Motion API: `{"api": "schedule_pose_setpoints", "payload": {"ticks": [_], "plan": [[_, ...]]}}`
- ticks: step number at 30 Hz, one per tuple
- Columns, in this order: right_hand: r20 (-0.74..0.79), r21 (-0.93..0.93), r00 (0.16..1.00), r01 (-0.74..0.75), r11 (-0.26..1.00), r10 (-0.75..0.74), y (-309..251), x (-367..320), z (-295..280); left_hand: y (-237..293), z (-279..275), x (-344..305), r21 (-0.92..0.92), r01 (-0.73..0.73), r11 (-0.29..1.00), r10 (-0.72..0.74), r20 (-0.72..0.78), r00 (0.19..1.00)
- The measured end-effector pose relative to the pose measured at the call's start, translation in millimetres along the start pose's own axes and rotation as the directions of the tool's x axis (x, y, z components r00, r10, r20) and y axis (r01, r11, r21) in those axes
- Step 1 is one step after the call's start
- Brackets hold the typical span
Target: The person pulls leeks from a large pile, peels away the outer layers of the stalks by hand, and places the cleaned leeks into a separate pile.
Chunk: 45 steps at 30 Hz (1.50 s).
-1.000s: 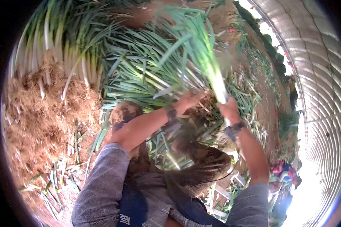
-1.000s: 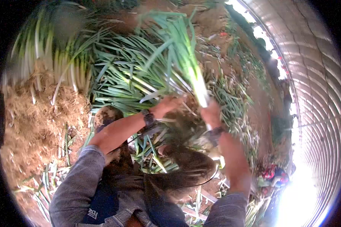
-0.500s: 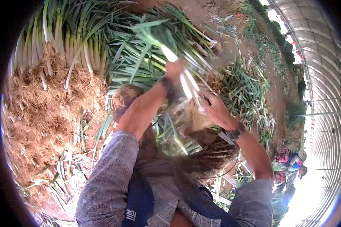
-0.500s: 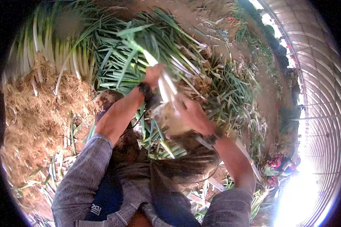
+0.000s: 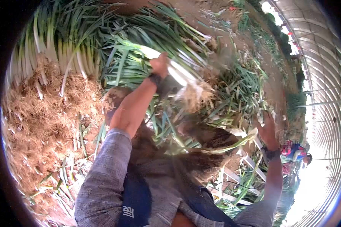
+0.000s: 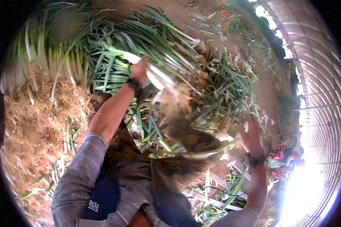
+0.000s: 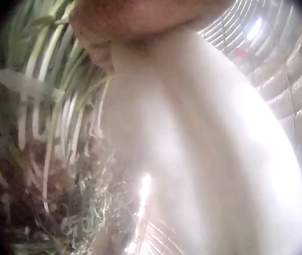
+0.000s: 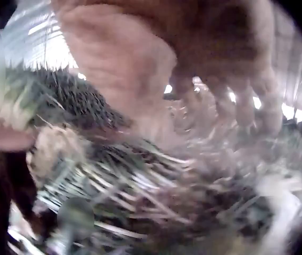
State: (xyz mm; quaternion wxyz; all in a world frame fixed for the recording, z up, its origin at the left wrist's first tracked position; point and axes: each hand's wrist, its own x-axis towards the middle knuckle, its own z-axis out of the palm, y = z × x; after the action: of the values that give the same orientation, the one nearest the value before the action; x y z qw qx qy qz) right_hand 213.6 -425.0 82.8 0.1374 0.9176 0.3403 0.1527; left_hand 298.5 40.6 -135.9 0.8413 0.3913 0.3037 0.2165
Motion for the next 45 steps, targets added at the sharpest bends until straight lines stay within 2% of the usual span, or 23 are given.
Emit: {"api": "schedule_pose_setpoints", "payload": {"ticks": [1,2,6,7,9,10,12,13,15,19,22,24,25,26,27,29,31,33,35,39,42,44,45], "plan": [[0.156,0.492,0.987,-0.114,0.863,0.041,-53,16,-23,4,3,-18,-0.032,0.103,0.994,-0.105,-0.076,0.992],[0.308,0.822,0.951,-0.275,0.499,0.016,-106,38,-49,-38,-8,22,-0.442,0.101,0.891,-0.024,0.175,0.984],[0.699,0.694,0.711,-0.649,0.311,-0.078,-204,106,39,3,20,-35,-0.237,0.184,0.954,-0.198,-0.034,0.98],[0.69,0.705,0.718,-0.638,0.31,-0.093,-221,112,64,4,18,-38,-0.084,0.184,0.979,-0.188,-0.045,0.981],[0.289,0.923,0.938,-0.221,-0.315,0.19,-250,118,100,-46,-6,-1,-0.036,0.051,0.998,-0.044,0.162,0.986],[0.288,0.92,0.94,-0.218,-0.324,0.184,-251,113,94,-30,-7,-7,-0.002,0.072,0.997,-0.071,0.098,0.993],[-0.046,0.863,0.94,-0.133,-0.488,-0.338,-244,92,62,29,5,-33,-0.134,0.137,0.981,-0.148,-0.072,0.986],[-0.032,0.859,0.943,-0.144,-0.49,-0.333,-241,72,45,31,6,-18,-0.215,0.291,0.932,-0.321,-0.119,0.939],[-0.055,0.997,0.927,0.029,-0.076,-0.371,-223,53,21,-22,-20,38,-0.528,0.144,0.837,-0.117,0.084,0.99],[0.324,0.936,0.937,-0.298,0.185,-0.128,-171,62,35,-4,-6,4,-0.236,0.096,0.967,-0.098,0.003,0.995],[0.456,0.877,0.884,-0.466,0.116,0.106,-192,80,46,6,5,-16,-0.272,0.156,0.95,-0.141,0.074,0.987],[0.269,0.782,0.957,-0.282,-0.556,-0.107,-208,87,71,10,8,-21,-0.312,0.233,0.921,-0.22,0.078,0.972],[0.262,0.782,0.958,-0.283,-0.556,-0.119,-220,83,73,7,3,-14,-0.299,0.205,0.932,-0.174,0.129,0.976],[0.175,0.887,0.933,-0.288,-0.361,-0.316,-240,75,62,-1,-6,-1,-0.29,0.169,0.942,-0.124,0.168,0.978],[0.119,0.956,0.855,-0.237,-0.175,-0.505,-262,62,49,-21,-21,17,-0.153,-0.376,0.914,0.402,0.209,0.892],[0.092,0.991,0.744,-0.13,-0.009,-0.662,-266,61,18,-39,-45,55,0.308,-0.494,0.813,0.484,0.112,0.868],[0.043,0.838,0.749,0.333,0.432,-0.661,-237,49,-19,2,-38,12,0.001,-0.079,0.997,0.079,0.0,0.997],[-0.142,0.877,0.938,0.268,0.399,-0.316,-202,75,13,-8,-39,30,-0.193,0.008,0.981,-0.01,-0.01,1.0],[-0.023,0.777,0.999,-0.013,0.629,0.049,-196,89,24,0,-39,20,-0.029,-0.032,0.999,0.031,-0.047,0.998],[0.049,0.725,0.99,0.055,0.687,-0.131,-224,133,30,1,-28,4,-0.092,0.003,0.996,-0.009,-0.066,0.998],[0.207,0.586,0.862,0.27,0.764,-0.464,-246,135,61,12,-38,-8,0.122,0.001,0.993,0.0,-0.005,1.0],[0.408,0.911,0.468,-0.144,0.387,-0.784,-262,93,58,1,-70,17,0.189,-0.119,0.975,0.091,0.153,0.984],[0.406,0.912,0.467,-0.153,0.381,-0.786,-261,92,62,17,-67,7,0.224,-0.258,0.94,0.175,0.335,0.926]]}}
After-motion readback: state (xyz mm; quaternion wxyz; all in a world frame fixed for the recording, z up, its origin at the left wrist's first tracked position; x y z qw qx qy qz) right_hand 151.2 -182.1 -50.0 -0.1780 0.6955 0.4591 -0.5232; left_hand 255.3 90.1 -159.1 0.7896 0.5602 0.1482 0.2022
